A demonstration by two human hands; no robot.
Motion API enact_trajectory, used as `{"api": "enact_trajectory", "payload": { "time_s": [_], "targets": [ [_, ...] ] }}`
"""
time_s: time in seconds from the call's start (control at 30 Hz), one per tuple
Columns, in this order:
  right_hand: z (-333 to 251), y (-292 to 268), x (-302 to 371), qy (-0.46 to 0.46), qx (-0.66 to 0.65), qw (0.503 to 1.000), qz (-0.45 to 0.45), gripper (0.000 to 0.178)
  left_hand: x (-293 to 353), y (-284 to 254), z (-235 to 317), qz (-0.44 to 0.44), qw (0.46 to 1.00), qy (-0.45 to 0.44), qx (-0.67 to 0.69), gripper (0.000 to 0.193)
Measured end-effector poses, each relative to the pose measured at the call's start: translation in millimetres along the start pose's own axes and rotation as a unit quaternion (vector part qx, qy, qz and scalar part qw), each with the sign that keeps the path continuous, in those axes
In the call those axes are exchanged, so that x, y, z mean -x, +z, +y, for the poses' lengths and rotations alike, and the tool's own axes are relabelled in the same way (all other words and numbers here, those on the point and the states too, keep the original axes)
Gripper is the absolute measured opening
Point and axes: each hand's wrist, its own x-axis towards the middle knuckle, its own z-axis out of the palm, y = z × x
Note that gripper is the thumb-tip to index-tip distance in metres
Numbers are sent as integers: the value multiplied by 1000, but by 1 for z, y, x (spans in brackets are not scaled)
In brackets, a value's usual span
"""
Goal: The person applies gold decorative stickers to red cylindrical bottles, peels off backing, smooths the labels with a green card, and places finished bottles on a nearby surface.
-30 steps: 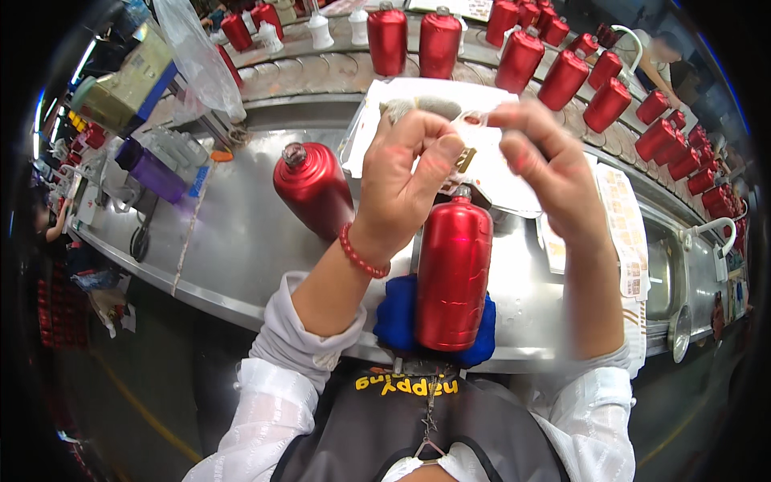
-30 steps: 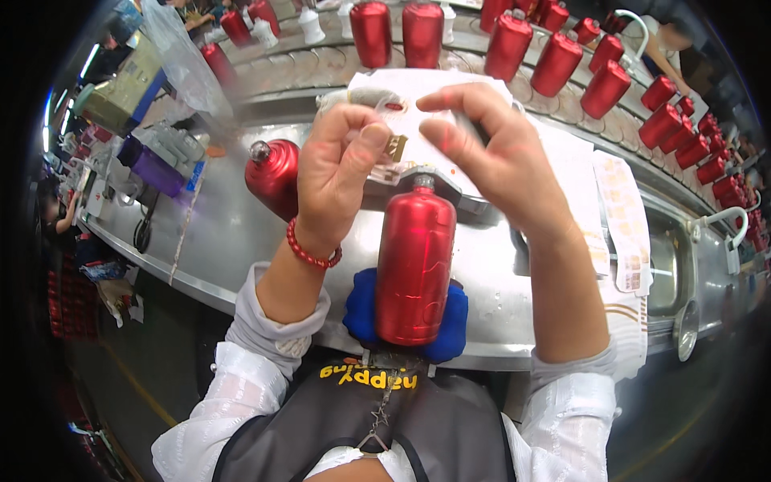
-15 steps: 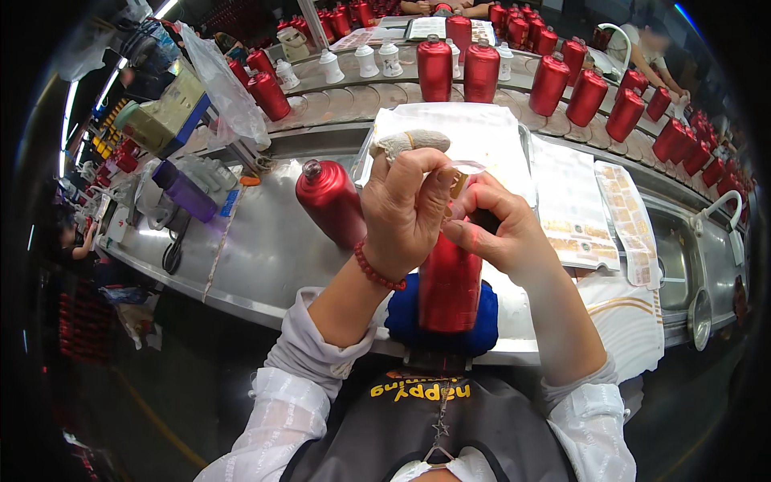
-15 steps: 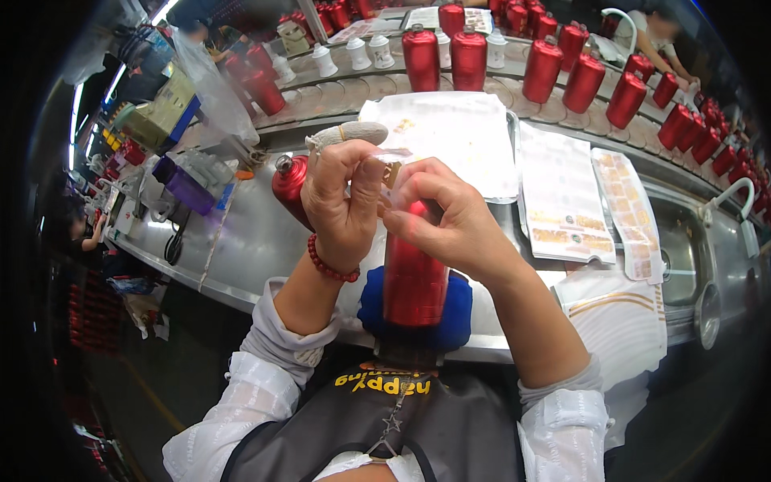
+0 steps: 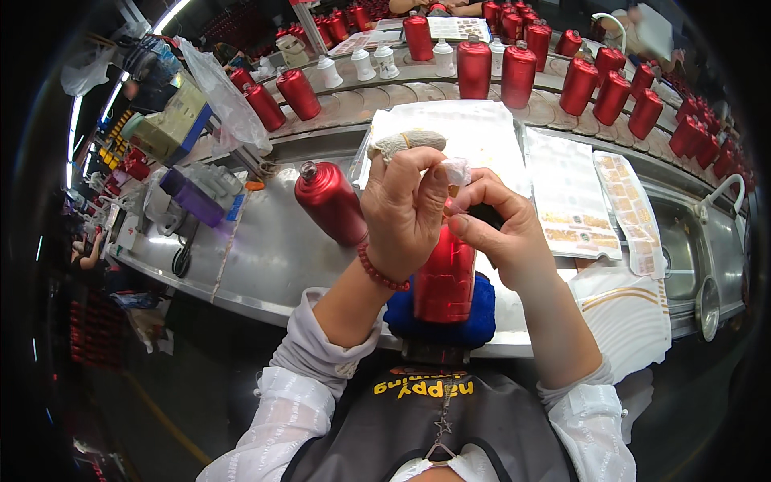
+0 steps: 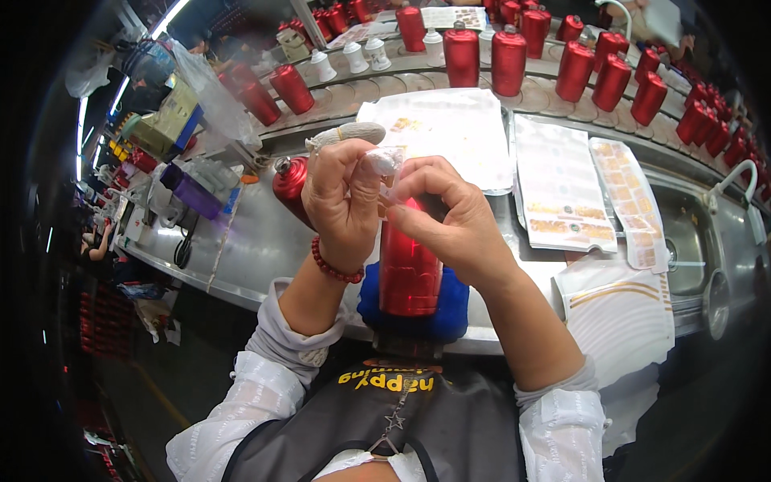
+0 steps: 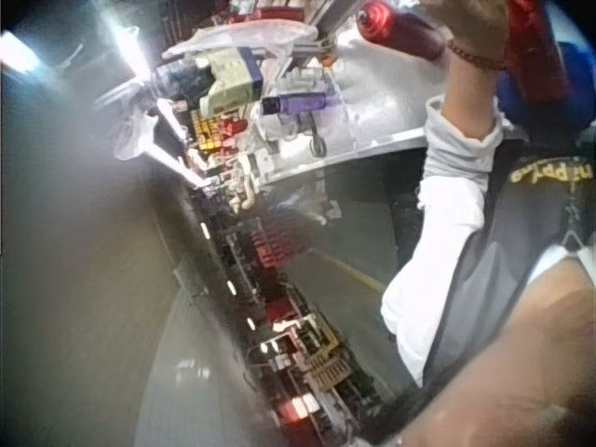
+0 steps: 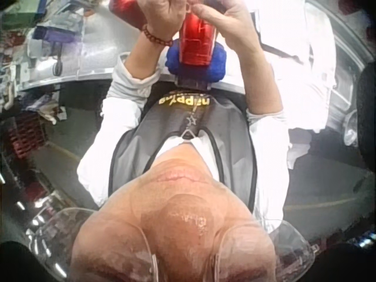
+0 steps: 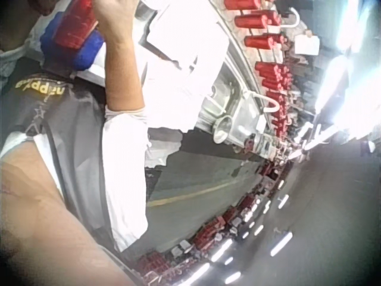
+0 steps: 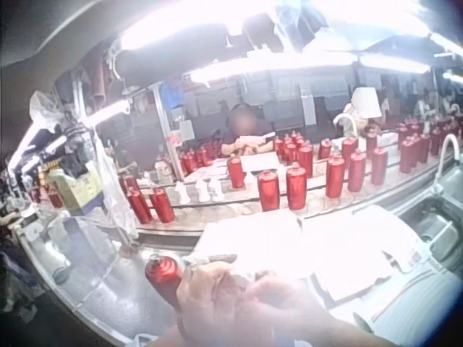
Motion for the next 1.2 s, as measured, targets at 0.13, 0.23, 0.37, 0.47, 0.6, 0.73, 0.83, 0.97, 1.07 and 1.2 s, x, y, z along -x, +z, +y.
{"api": "enact_trajectory", "payload": {
  "time_s": [0.13,0.23,0.37,0.47,0.6,0.73,0.83,0.97,1.07,1.2],
  "targets": [
    [-2,-6,5,14,23,1000,-12,12,5,5,-4,13,997,-55,58,9],
    [-2,-13,6,-3,81,996,-31,17,4,9,-5,23,994,-71,81,9],
    [0,-12,9,16,83,996,-10,24,6,11,-8,16,982,-132,137,10],
    [-3,-8,7,24,65,997,-15,25,4,12,-7,32,976,-130,172,11],
    [3,-12,7,34,17,999,-16,19,4,16,-10,37,969,-131,206,11],
    [4,-12,8,35,-2,999,-18,13,3,16,-7,28,957,-155,242,14],
    [5,-12,8,19,20,999,-23,13,5,15,-8,27,953,-167,252,14],
    [5,-13,9,31,57,997,-27,13,6,16,-12,29,948,-175,266,14],
    [4,-22,10,3,187,982,12,14,8,16,-12,18,954,-179,239,15],
    [-17,-23,0,-120,329,932,93,29,9,12,-11,3,973,-154,171,15]
  ]
}}
